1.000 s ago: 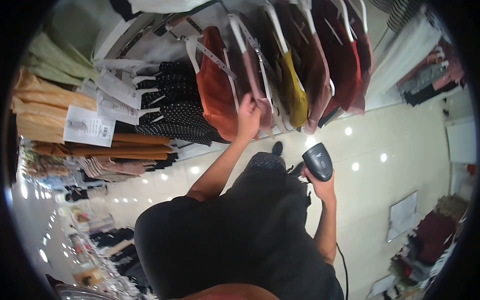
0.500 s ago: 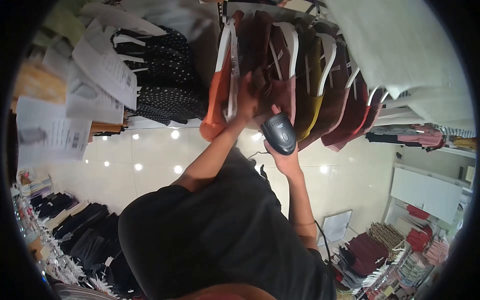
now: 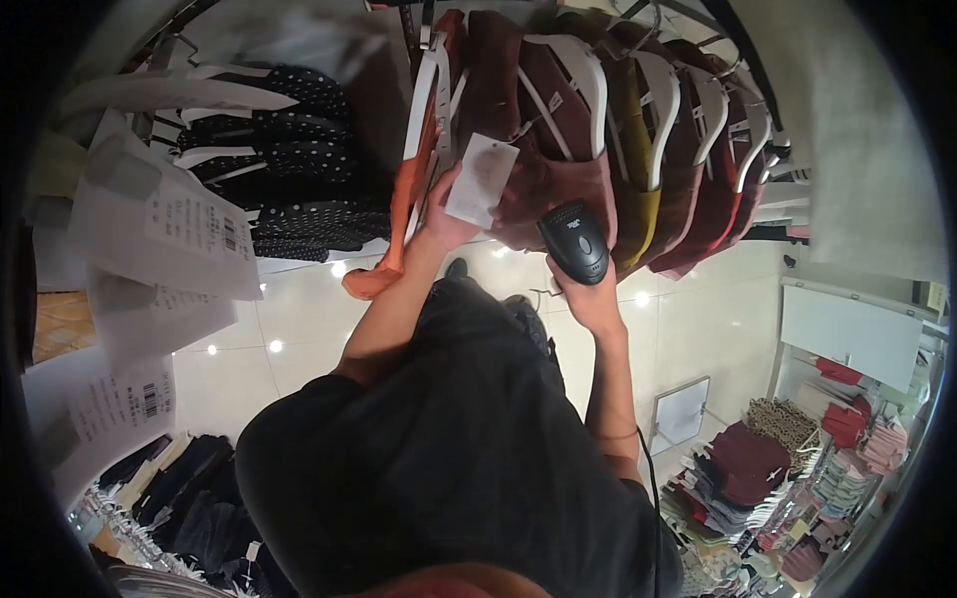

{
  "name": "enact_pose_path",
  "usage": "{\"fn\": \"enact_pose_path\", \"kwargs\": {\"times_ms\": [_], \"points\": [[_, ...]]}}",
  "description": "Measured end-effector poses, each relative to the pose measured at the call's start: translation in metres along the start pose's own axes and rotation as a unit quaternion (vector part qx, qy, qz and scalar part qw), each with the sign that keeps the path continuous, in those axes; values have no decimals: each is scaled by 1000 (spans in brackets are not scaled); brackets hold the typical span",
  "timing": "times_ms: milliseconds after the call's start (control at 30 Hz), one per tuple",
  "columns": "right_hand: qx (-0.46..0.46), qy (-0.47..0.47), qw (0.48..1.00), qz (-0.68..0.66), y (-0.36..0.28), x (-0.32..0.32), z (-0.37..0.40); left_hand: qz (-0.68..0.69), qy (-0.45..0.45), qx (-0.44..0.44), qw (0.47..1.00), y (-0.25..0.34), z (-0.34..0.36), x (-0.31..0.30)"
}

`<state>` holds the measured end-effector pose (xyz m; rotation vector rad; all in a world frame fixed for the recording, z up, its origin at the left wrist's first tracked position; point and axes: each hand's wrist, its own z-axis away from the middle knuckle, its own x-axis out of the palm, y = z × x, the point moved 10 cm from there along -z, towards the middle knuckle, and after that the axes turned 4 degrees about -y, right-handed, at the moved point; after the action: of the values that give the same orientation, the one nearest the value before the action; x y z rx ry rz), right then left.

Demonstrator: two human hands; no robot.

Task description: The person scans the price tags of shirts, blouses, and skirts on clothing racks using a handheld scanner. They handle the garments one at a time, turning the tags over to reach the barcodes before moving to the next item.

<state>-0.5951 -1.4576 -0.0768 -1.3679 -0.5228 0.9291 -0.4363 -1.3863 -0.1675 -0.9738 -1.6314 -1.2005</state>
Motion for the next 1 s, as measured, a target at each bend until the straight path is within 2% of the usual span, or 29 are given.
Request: {"fn": "enact_pose_path", "kwargs": {"times_ms": [33, 100, 167, 233, 300, 333, 367, 400, 433, 500, 567, 633, 767, 833, 900, 967, 1000], "points": [[-11, -15, 1000, 8, -2, 5, -3, -3, 3, -3, 1000, 0, 3, 0], [-25, -28, 999, 12, -10, 13, -3, 91, -27, -16, 995, -5, 4, 12], [-35, -46, 998, 40, -19, 22, -3, 103, -27, -31, 994, -10, 4, 12], [-17, -62, 998, 18, -9, 26, -4, 113, -147, -42, 982, -9, 8, 35], [6, -81, 997, -2, -2, 32, -3, 108, -119, -54, 986, -13, 12, 37], [6, -70, 998, 2, -3, 31, -3, -208, 33, 33, 977, 0, 8, 15], [6, -58, 998, 7, -3, 29, -4, -496, 180, 115, 841, 28, 17, 13], [-14, -35, 999, -17, -6, 28, -5, -647, 255, 169, 698, 46, 28, 29], [-11, -37, 999, -17, -6, 30, -4, -646, 258, 168, 699, 44, 31, 35], [-32, -13, 999, -18, -15, 26, -7, -587, 287, 149, 742, 44, 34, 33], [-26, -15, 1000, -11, -17, 27, -6, -582, 289, 159, 744, 44, 38, 44], [-31, -36, 998, 28, -12, 28, -10, -596, 304, 215, 712, 51, 46, 61], [0, -68, 996, 52, -3, 32, -10, -624, 308, 237, 677, 49, 52, 69], [-101, -54, 991, 67, -28, 38, -8, -700, 306, 249, 595, 50, 54, 79], [-70, -59, 994, 61, -24, 38, -9, -700, 307, 248, 595, 44, 54, 73], [-10, -110, 988, 104, -15, 45, -10, -704, 316, 240, 589, 42, 54, 71], [28, -118, 990, 74, -3, 45, -9, -697, 320, 227, 601, 40, 54, 68]]}}
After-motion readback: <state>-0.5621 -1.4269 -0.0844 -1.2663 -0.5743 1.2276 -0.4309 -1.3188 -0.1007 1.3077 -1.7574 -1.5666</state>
